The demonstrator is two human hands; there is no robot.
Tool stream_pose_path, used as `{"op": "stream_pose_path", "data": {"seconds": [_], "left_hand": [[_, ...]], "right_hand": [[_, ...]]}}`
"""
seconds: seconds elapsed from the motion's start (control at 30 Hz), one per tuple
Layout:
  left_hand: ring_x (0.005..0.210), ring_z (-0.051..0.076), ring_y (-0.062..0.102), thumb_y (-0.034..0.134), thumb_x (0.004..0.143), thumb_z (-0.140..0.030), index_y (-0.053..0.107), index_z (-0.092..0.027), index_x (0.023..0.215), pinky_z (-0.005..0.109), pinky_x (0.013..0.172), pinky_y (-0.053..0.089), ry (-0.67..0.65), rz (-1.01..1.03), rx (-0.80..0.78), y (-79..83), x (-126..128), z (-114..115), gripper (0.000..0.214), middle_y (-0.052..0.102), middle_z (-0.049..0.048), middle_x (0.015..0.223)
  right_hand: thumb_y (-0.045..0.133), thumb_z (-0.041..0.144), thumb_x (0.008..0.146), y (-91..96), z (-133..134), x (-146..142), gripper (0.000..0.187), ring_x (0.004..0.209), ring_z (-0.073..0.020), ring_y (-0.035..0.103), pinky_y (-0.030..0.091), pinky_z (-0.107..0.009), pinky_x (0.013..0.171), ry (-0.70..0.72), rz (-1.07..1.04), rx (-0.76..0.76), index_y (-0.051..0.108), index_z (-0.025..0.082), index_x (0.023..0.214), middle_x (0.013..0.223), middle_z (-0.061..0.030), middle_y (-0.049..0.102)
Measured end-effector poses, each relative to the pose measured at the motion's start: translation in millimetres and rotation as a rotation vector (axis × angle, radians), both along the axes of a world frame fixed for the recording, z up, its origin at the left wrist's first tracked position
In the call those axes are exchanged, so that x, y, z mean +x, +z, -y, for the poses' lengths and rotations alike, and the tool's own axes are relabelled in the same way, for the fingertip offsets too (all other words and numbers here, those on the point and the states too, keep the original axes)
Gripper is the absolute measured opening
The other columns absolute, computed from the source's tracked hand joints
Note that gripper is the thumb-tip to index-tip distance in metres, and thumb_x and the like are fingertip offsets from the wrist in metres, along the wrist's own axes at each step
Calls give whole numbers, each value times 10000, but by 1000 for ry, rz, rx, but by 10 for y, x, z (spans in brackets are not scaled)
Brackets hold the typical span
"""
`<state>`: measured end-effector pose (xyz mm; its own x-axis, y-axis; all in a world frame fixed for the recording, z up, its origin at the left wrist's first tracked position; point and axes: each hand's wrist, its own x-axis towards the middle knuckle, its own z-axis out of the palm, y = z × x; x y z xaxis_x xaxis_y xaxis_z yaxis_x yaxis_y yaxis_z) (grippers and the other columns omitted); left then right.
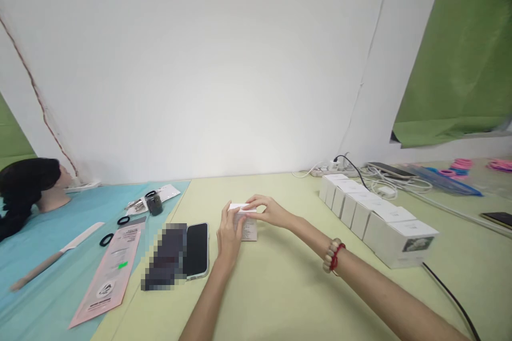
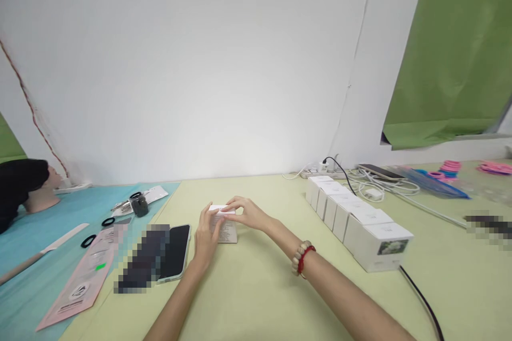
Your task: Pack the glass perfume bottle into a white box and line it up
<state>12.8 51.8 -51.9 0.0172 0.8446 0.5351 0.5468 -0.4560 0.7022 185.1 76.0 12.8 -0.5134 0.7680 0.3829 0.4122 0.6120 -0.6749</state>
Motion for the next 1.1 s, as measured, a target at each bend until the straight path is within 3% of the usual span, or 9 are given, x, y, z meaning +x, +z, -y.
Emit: {"op": "stream_pose_path", "data": {"seconds": [0.17, 0.3, 0.4, 0.57, 0.63, 0.73, 0.9, 0.97, 1.1], "left_hand": [[1079, 108, 469, 400, 881, -427, 402, -257, 1183, 250, 925, 374, -198, 227, -53, -64, -41, -33, 347, 481, 12, 1185], [1141, 125, 424, 318, 899, -472, 330, -285, 1273, 268, 960, 340, -270, 292, -153, -100, -71, 38, 419, 392, 8, 1308], [1042, 153, 501, 344, 871, -529, 195, -275, 1371, 312, 919, 380, -319, 338, -256, -127, -44, 96, 580, 467, 53, 1234], [1245, 183, 365, 212, 875, -582, 70, -208, 1431, 335, 1041, 293, -567, 401, -401, -182, 108, 167, 685, 297, 109, 1393], [1306, 174, 271, 240, 883, -555, 51, -233, 1434, 334, 1079, 232, -621, 294, -420, -177, 154, 205, 666, 227, 88, 1430], [1283, 191, 312, 321, 880, -518, 35, -248, 1430, 404, 1070, 225, -557, 148, -412, -147, 174, 254, 676, 339, 105, 1366], [1241, 177, 355, 309, 890, -500, 221, -242, 1387, 403, 1045, 261, -409, 73, -335, -139, 177, 265, 567, 385, 96, 1322], [1244, 162, 346, 319, 895, -476, 263, -236, 1369, 378, 1050, 264, -428, -6, -265, -156, 187, 259, 534, 359, 78, 1345], [1233, 137, 348, 313, 909, -423, 308, -246, 1345, 353, 1055, 267, -466, -191, -157, -190, 197, 244, 471, 379, 46, 1321]], "right_hand": [[573, 348, 788, -185, 234, -18, 499, 899, -136, 513, 456, -245, 740, -42, 70, -17, 486, 234, 1266, 1042, -74, 526], [607, 273, 733, -362, 455, -105, 733, 1043, -181, 463, 438, -261, 774, -123, 96, 28, 261, 251, 1379, 1297, -87, 393], [622, 320, 726, -417, 594, -118, 933, 864, -167, 527, 427, -274, 729, -196, 76, -101, 20, 237, 1434, 1118, -77, 536], [556, 276, 736, -372, 914, 14, 852, 756, -148, 532, 406, -231, 642, -197, 105, -145, 74, 247, 1439, 1038, -47, 570], [536, 233, 708, -371, 1092, 107, 824, 731, -156, 536, 402, -232, 634, -311, 117, -101, 139, 238, 1430, 985, -43, 588], [518, 207, 669, -409, 1413, 308, 811, 702, -179, 554, 406, -251, 636, -549, 158, -83, 198, 249, 1412, 898, -35, 607], [478, 293, 740, -439, 2004, 773, 860, 702, -255, 580, 426, -329, 605, -1177, 338, -75, -14, 212, 1440, 985, -93, 601], [445, 333, 772, -421, 2184, 956, 820, 643, -232, 577, 417, -336, 528, -1351, 412, -6, -38, 281, 1433, 1341, -92, 374], [411, 393, 808, -390, 2326, 1256, 663, 709, -224, 590, 445, -344, 527, -1559, 444, 35, 121, 338, 1400, 1442, -39, 156]]}}
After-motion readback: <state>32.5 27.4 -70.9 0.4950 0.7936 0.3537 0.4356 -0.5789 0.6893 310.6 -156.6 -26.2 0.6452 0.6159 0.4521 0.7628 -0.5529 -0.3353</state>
